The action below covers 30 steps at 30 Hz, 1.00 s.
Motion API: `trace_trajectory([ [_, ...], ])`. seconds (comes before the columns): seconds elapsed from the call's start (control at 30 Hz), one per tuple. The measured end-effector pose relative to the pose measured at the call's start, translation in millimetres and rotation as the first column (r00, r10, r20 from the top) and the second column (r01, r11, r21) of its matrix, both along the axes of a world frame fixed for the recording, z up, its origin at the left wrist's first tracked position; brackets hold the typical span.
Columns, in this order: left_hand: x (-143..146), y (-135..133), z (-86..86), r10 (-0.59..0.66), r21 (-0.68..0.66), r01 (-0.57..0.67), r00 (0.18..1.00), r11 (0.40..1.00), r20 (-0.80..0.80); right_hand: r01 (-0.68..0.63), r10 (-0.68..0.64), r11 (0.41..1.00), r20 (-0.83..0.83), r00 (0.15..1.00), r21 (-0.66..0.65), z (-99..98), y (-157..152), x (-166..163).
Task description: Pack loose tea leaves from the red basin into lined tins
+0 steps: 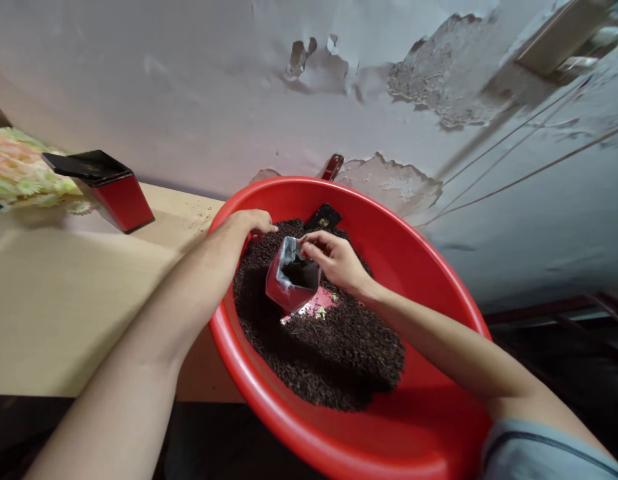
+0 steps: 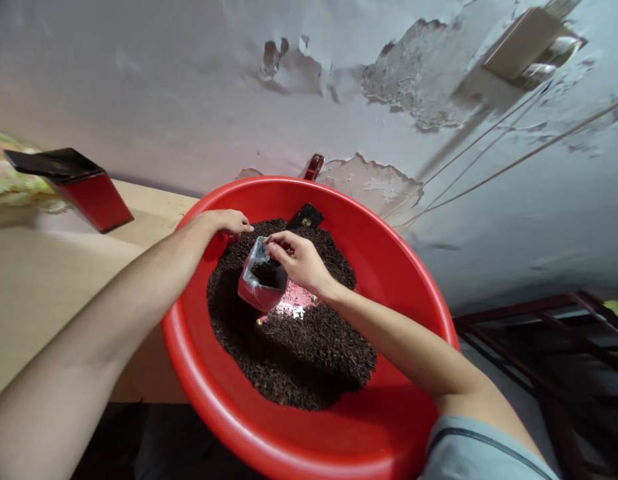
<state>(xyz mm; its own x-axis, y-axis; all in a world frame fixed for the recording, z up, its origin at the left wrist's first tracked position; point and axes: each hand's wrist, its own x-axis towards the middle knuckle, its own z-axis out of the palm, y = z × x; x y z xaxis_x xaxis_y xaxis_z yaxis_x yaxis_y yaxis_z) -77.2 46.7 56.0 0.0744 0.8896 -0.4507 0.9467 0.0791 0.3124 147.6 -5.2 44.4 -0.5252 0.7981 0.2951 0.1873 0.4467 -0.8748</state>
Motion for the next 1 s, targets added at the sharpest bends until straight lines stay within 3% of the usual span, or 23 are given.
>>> trace_trajectory([
  [0.1, 0.1, -2.1, 1.0, 0.005, -0.020, -0.004, 1.000, 1.000, 0.018, -0.177, 0.127, 0.966, 0.249, 0.960, 0.189, 4.1, 8.8, 3.8],
  [0.17, 0.1, -3.4, 1.1, 0.011, -0.040, -0.010, 1.000, 0.999, 0.021, -0.231, 0.124, 0.926, 0.338, 0.933, 0.299, 5.6, 14.7, 2.5],
  [0.33, 0.1, -4.6, 1.3, 0.010, -0.056, -0.008, 0.999, 0.998, 0.032, -0.156, -0.056, 0.887, 0.437, 0.898, 0.434, 13.3, 30.0, -2.8],
  [0.47, -1.2, -1.1, -2.4, 0.009, -0.061, -0.005, 0.998, 0.998, 0.060, 0.008, -0.203, 0.831, 0.290, 0.935, 0.557, 7.1, 57.6, 13.4],
  [0.57, -0.8, 0.3, -4.5, 0.012, -0.049, -0.007, 0.995, 0.999, 0.100, 0.186, -0.411, 0.804, 0.303, 0.860, 0.565, -29.8, 73.9, 47.7],
  [0.67, 3.4, -1.0, -2.1, 0.000, -0.044, 0.005, 0.994, 0.999, 0.105, 0.396, -0.522, 0.853, 0.559, 0.644, 0.341, -86.8, 70.7, 95.6],
  [0.73, 7.8, -1.3, 0.8, -0.024, -0.060, 0.029, 0.996, 0.998, 0.091, 0.624, -0.576, 0.765, 0.603, 0.552, 0.159, -122.7, 61.8, 124.3],
  [0.77, 9.8, -0.7, 1.8, -0.043, -0.069, 0.049, 0.995, 0.996, 0.089, 0.690, -0.602, 0.717, 0.580, 0.548, 0.092, -137.2, 57.8, 134.7],
  [0.87, 13.0, 3.9, 2.6, -0.098, -0.070, 0.105, 0.990, 0.992, 0.105, 0.743, -0.643, 0.668, 0.530, 0.554, 0.034, -164.5, 55.2, 144.2],
  [1.0, 12.1, 8.5, 3.3, -0.129, -0.062, 0.133, 0.990, 0.989, 0.059, 0.772, -0.705, 0.634, 0.447, 0.550, 0.049, -174.4, 73.5, 119.8],
])
